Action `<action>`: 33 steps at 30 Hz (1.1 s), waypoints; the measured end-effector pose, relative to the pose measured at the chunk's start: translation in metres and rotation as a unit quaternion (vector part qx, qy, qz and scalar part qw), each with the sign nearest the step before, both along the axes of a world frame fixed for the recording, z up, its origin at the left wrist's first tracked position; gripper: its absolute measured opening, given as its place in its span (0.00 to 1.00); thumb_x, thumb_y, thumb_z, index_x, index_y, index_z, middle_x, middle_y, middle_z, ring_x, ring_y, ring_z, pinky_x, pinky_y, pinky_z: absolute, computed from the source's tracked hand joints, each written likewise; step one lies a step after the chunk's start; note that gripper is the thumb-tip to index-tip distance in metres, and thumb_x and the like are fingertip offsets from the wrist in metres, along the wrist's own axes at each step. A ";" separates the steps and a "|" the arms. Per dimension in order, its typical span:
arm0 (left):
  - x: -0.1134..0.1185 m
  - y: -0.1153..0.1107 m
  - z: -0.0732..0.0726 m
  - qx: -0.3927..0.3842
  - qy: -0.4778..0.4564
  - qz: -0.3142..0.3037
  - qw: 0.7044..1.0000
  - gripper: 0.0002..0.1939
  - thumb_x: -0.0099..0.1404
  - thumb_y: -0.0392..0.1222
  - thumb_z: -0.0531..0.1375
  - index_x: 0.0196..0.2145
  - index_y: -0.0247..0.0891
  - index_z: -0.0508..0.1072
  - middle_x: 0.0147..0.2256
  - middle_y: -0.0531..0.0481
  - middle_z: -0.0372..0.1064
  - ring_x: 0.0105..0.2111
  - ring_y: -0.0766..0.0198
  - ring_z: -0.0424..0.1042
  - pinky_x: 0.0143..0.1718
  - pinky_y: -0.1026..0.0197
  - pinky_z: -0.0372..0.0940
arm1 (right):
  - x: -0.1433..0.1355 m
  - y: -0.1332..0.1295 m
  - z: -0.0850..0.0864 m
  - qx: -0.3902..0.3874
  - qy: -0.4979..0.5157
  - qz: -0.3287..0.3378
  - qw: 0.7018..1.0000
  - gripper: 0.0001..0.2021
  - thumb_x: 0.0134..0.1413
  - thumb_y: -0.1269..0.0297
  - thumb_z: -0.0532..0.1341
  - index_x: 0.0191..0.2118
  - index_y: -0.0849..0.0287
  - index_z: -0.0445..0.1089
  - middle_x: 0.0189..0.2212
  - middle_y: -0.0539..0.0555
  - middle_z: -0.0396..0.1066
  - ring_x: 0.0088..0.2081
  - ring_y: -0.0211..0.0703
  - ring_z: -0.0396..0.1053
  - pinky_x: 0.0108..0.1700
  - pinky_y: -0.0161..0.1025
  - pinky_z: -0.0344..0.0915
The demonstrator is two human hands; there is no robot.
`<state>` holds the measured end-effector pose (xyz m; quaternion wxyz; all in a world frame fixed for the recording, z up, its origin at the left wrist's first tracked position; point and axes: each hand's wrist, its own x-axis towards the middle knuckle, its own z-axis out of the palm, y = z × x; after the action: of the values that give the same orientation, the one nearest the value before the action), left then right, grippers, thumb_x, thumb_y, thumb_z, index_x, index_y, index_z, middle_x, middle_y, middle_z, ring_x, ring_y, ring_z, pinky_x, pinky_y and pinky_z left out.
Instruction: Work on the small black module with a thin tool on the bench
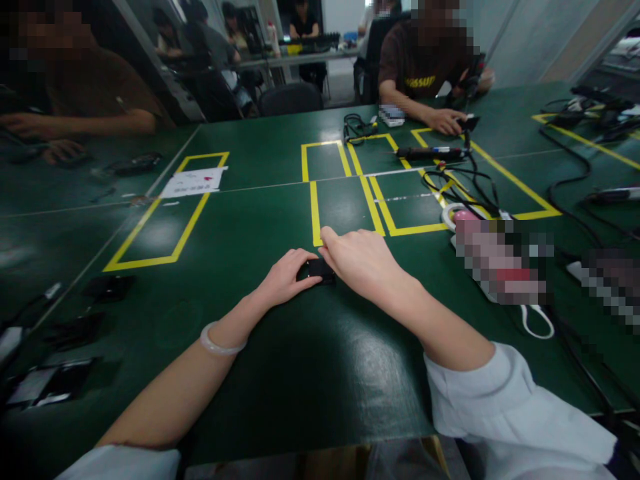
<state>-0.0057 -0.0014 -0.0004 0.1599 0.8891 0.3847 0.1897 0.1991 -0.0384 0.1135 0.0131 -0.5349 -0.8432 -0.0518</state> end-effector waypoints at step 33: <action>0.001 0.000 -0.001 -0.005 -0.002 0.003 1.000 0.19 0.66 0.54 0.57 0.47 0.39 0.66 0.43 0.45 0.67 0.42 0.55 0.65 0.44 0.53 0.63 | 0.001 0.002 -0.006 -0.004 0.026 -0.008 1.000 0.13 0.66 0.57 0.45 0.45 0.58 0.62 0.29 0.53 0.75 0.30 0.48 0.73 0.26 0.38 0.44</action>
<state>-0.0043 -0.0014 -0.0013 0.1646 0.8866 0.3880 0.1903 0.1997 -0.0362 0.1077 0.0323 -0.5432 -0.8383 -0.0344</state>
